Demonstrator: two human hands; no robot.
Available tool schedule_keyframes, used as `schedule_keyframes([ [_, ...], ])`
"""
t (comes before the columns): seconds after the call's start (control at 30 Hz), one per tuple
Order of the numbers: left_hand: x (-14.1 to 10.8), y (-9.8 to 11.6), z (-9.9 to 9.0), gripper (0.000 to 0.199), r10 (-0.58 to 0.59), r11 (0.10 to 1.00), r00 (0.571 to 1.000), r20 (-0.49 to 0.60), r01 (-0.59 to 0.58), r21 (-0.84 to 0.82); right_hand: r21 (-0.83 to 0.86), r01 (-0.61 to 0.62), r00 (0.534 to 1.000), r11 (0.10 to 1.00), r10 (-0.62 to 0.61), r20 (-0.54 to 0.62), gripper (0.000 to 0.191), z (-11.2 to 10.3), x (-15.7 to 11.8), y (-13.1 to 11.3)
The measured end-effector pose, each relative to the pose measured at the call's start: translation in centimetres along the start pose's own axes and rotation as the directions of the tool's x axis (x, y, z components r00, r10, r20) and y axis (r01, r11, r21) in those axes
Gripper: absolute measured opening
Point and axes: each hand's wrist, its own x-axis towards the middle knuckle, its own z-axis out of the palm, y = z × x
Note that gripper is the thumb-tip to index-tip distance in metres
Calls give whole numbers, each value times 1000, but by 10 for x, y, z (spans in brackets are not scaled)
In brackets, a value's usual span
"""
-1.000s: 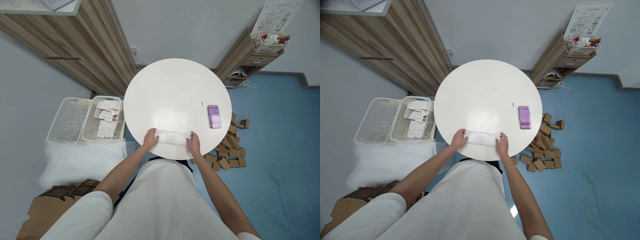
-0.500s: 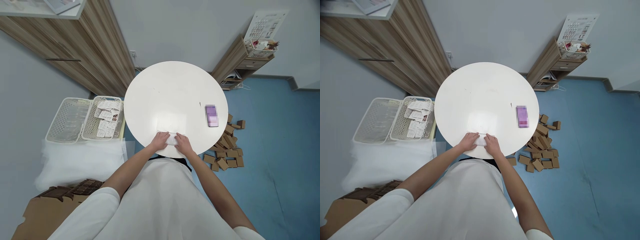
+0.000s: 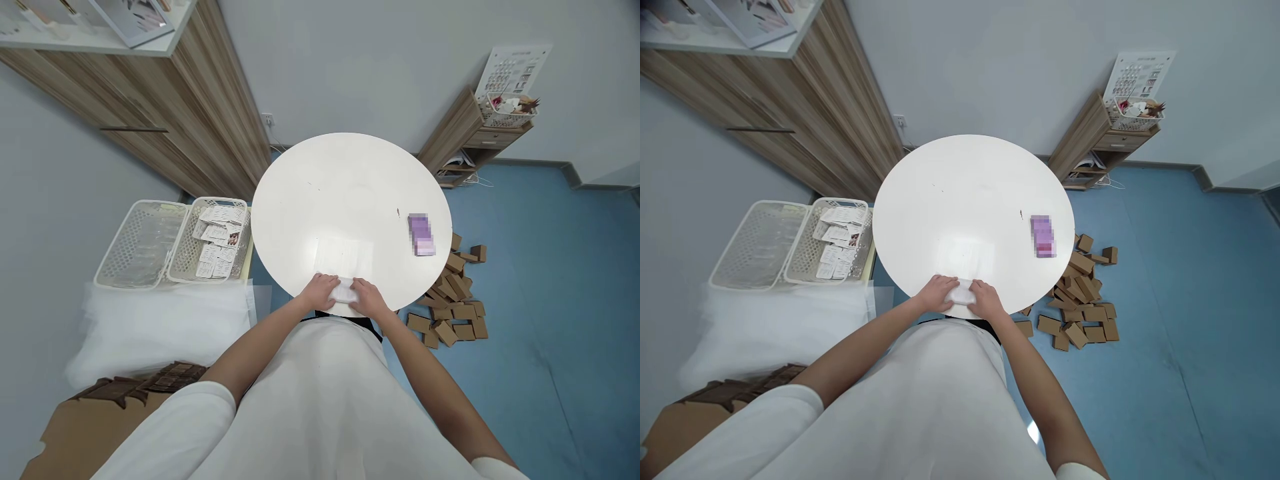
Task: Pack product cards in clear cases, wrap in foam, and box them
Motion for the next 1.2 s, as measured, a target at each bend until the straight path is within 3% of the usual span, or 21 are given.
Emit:
schedule_keyframes([
  [0.2,1,1,1,47,47,992,999,-23,-44,116,-36,4,997,999,-7,-77,39,6,-7,-5],
  [0.27,0,3,3,47,34,989,999,-35,-29,144,22,-70,988,997,73,-138,44,13,-12,-9],
  [0.33,-1,4,6,46,24,988,999,-42,-18,153,166,-226,945,960,257,-204,58,16,-16,-10],
  [0.43,-2,4,7,45,20,989,999,-48,-13,149,489,-438,800,755,575,-172,77,13,-17,-9],
  [0.53,-2,4,8,46,16,990,999,-47,-9,143,703,-505,713,501,701,12,85,1,-14,-5],
  [0.6,-1,4,9,47,11,990,999,-44,-4,144,754,-534,680,383,725,113,87,-6,-11,-3],
  [0.67,-2,4,11,48,8,990,999,-45,-1,142,783,-529,687,326,707,170,78,-10,-9,-1],
  [0.77,-2,4,12,47,6,991,998,-55,2,135,807,-493,756,324,619,213,49,-9,-10,0],
  [0.83,-3,4,13,46,2,991,998,-63,6,131,801,-477,763,362,622,173,40,-4,-13,-2],
  [0.97,-4,4,13,47,-3,992,998,-68,11,126,815,-421,707,398,707,20,44,9,-20,-11],
  [1.07,-4,4,12,49,-9,992,998,-59,16,122,876,-387,668,288,743,51,53,16,-21,-16],
  [1.2,-5,5,11,51,-12,995,998,-59,17,95,902,-417,553,115,819,152,74,18,-20,-17],
])
